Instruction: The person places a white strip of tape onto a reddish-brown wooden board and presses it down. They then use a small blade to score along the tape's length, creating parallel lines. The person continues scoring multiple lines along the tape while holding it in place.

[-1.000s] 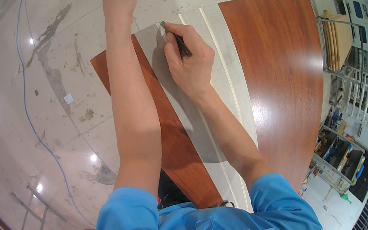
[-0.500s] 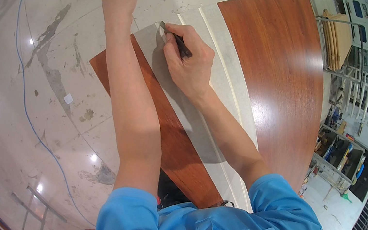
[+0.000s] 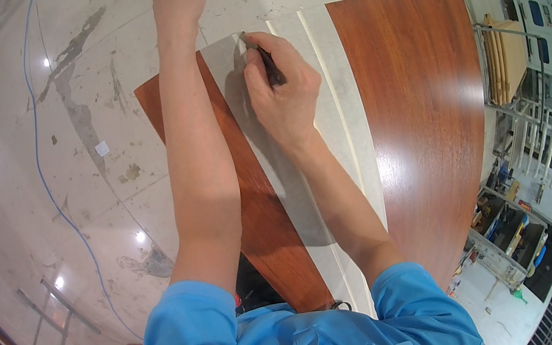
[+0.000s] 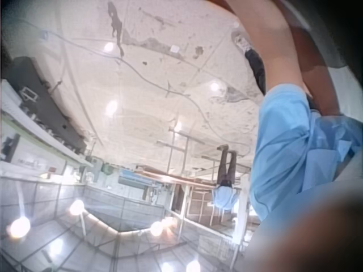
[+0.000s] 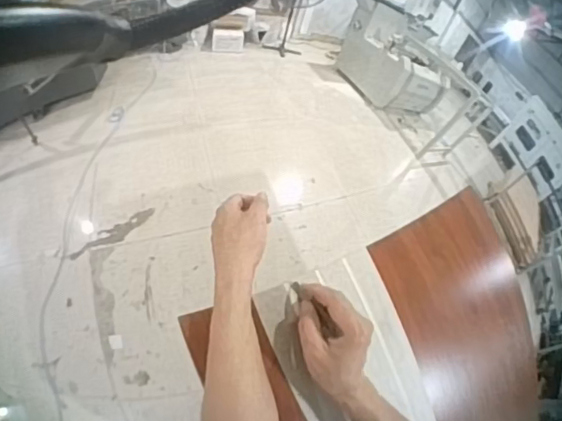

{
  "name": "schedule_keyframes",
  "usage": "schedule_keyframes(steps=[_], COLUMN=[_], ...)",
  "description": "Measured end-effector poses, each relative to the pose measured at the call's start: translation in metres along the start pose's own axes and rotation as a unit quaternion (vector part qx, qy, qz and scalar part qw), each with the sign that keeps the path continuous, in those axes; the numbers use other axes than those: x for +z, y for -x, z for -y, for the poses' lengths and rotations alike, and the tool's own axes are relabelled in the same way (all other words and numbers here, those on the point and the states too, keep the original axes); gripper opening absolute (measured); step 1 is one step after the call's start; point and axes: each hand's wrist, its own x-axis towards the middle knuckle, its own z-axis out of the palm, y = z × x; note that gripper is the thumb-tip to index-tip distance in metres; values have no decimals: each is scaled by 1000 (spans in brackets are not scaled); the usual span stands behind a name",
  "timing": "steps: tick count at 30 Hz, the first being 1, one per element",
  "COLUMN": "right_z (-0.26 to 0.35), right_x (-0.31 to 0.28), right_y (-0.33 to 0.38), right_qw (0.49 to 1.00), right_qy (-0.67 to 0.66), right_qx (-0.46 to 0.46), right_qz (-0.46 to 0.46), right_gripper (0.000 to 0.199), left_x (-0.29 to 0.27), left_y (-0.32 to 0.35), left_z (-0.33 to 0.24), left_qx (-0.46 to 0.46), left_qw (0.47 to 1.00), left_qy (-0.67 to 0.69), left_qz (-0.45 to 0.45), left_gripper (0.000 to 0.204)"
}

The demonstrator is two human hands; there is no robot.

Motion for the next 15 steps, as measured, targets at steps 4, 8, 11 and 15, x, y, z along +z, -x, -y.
schedule_keyframes(steps=[4, 8, 11, 15], right_z=[-1, -2, -2, -3], right_x=[-2, -3, -3, -3], right_y=[-1, -3, -2, -2], right_qw=[1000, 999, 1000, 1000], right_qy=[-17, 3, -5, -10], right_qx=[9, -30, -4, -6], right_qz=[8, 17, 20, 21], right_gripper=[19, 19, 18, 18], left_x=[1, 0, 0, -1], left_y=[1, 1, 2, 3], left_z=[-1, -1, -2, -3], left_qx=[-10, -6, -12, -5], left_qw=[1000, 1000, 1000, 1000], left_qy=[10, 1, -2, -3], left_qz=[-8, -2, -1, 2], left_gripper=[46, 46, 46, 45])
